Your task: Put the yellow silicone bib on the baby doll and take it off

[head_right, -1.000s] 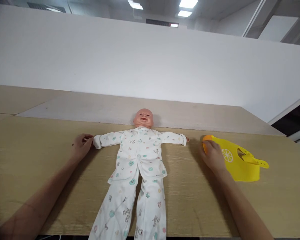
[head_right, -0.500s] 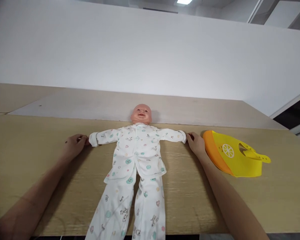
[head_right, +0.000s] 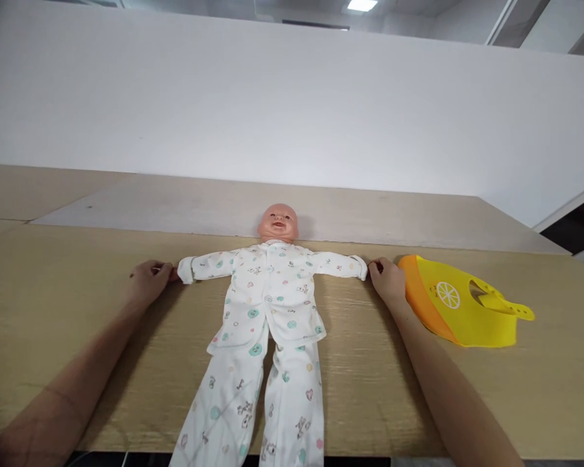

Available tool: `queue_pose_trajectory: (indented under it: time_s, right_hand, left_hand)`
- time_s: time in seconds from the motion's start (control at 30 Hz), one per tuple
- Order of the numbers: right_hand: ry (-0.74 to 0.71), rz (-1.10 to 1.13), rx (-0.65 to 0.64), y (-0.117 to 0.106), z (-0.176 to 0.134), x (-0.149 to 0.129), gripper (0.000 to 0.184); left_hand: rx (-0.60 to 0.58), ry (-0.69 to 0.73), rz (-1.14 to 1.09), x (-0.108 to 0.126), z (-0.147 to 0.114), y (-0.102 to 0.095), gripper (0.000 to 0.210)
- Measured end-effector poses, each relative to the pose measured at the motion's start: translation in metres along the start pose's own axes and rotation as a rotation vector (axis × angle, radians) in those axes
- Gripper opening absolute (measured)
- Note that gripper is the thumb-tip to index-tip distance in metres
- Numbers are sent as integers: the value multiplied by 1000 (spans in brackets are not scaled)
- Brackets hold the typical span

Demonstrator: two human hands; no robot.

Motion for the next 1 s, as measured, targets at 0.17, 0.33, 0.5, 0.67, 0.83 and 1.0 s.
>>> queue_pose_trajectory:
  time_s: [0.17, 0.33, 0.5, 0.67, 0.83, 1.0]
  right_hand:
    - [-201, -26, 252, -19, -19, -18, 38]
    - [-683, 317, -287, -27, -76, -70, 11]
    - [-859, 282, -560, -27, -112, -92, 8]
    - [-899, 71, -462, -24, -118, -92, 22]
    - [-1045, -33, -97, -26, -128, -99, 15]
    - [-1086, 79, 290, -41, -136, -106, 9]
  left_hand:
    - [210, 39, -125, 35, -24, -34, 26]
    - [-625, 587, -256, 84, -83, -28, 18]
    - [-995, 663, -18, 84, -117, -34, 19]
    - [-564, 824, 203, 86, -126, -33, 32]
    - [-434, 985, 241, 93, -146, -35, 22]
    - [-243, 1331, 22, 108, -158, -56, 8]
Point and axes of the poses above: each hand's wrist, its own z-axis towards the middle knuckle, its own y-axis out of the palm, x = y × z, the point moved 4 cm from there along z, towards the middle knuckle, and after that the axes turned 13 degrees about x, right-handed, at the moved point
